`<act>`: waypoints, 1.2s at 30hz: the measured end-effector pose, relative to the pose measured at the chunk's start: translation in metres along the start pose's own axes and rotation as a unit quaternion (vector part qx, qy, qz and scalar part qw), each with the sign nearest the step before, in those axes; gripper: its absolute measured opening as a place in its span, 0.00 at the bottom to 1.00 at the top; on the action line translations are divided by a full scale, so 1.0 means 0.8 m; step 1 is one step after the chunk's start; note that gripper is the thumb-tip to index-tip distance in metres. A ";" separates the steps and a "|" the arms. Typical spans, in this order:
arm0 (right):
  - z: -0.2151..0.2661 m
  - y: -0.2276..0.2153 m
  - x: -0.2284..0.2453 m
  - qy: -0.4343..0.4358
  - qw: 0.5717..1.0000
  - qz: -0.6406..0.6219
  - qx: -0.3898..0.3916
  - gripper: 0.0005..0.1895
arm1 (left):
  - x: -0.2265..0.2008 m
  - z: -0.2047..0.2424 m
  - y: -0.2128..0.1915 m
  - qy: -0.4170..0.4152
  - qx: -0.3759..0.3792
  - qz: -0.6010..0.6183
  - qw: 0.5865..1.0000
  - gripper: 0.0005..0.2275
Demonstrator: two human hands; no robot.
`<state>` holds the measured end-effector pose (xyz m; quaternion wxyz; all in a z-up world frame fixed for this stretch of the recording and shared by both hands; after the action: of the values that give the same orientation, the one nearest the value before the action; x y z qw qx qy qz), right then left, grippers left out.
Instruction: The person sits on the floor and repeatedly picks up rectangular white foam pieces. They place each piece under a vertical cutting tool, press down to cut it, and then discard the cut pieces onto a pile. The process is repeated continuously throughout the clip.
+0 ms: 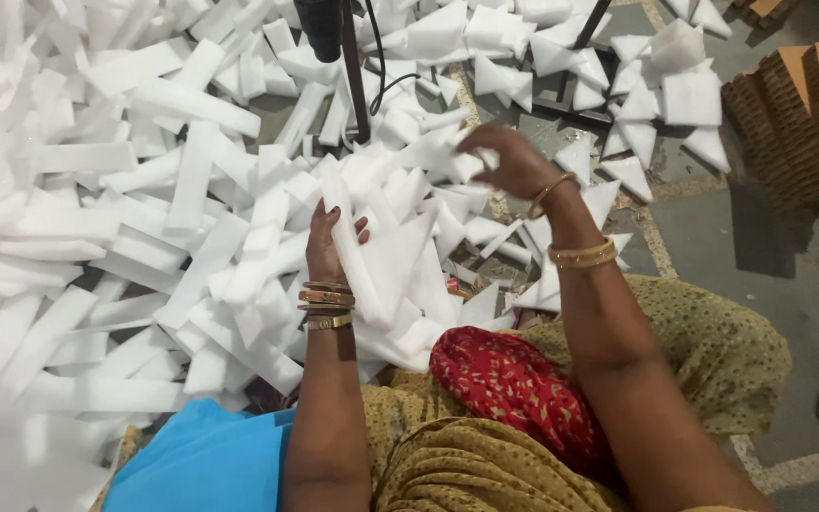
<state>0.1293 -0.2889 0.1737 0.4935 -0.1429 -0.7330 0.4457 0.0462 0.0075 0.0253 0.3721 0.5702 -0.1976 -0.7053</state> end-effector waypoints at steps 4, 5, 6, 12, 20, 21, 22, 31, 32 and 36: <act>0.036 0.050 -0.218 0.198 0.935 -0.187 -0.227 0.15 | 0.004 0.005 -0.004 -0.028 -0.014 -0.028 0.999 0.28; 0.055 0.074 -0.263 0.242 0.919 -0.159 -0.268 0.15 | 0.004 0.007 -0.003 -0.035 -0.015 -0.045 0.998 0.28; 0.074 0.098 -0.296 0.295 0.910 -0.132 -0.261 0.16 | 0.004 0.009 -0.003 -0.032 -0.014 -0.057 0.998 0.28; 0.145 0.214 -0.316 0.140 0.898 0.374 0.184 0.27 | 0.011 0.013 0.006 -0.042 0.008 -0.096 0.994 0.28; 0.118 0.305 -0.281 0.248 0.926 0.222 0.178 0.26 | 0.046 0.010 0.009 -0.088 -0.001 -0.157 0.984 0.25; 0.114 0.321 -0.268 0.202 0.909 0.279 0.235 0.27 | 0.048 0.010 0.009 -0.092 0.000 -0.174 0.980 0.25; 0.111 0.329 -0.261 0.183 0.898 0.305 0.260 0.29 | 0.051 0.009 0.008 -0.096 0.002 -0.190 0.977 0.25; 0.075 0.329 -0.244 0.204 0.873 0.331 0.293 0.28 | 0.064 0.018 0.001 -0.117 0.004 -0.278 0.953 0.29; 0.074 0.324 -0.244 0.196 0.887 0.328 0.259 0.26 | 0.066 0.017 -0.002 -0.120 0.001 -0.279 0.953 0.29; 0.080 0.300 -0.248 0.238 0.932 0.240 0.134 0.20 | 0.072 0.006 -0.019 -0.116 -0.011 -0.261 0.958 0.29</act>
<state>0.1129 -0.3156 -0.1430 0.5469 -0.3488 -0.4711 0.5977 0.0332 -0.0265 -0.0216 0.1559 0.5121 -0.0760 -0.8412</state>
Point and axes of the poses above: each hand's wrist, its own z-axis away from the middle knuckle, its own y-axis out of the palm, x = y × z, the point moved 3 cm from there along -z, towards the middle knuckle, and after that the axes turned 1 degree about z, right-handed, at the moved point
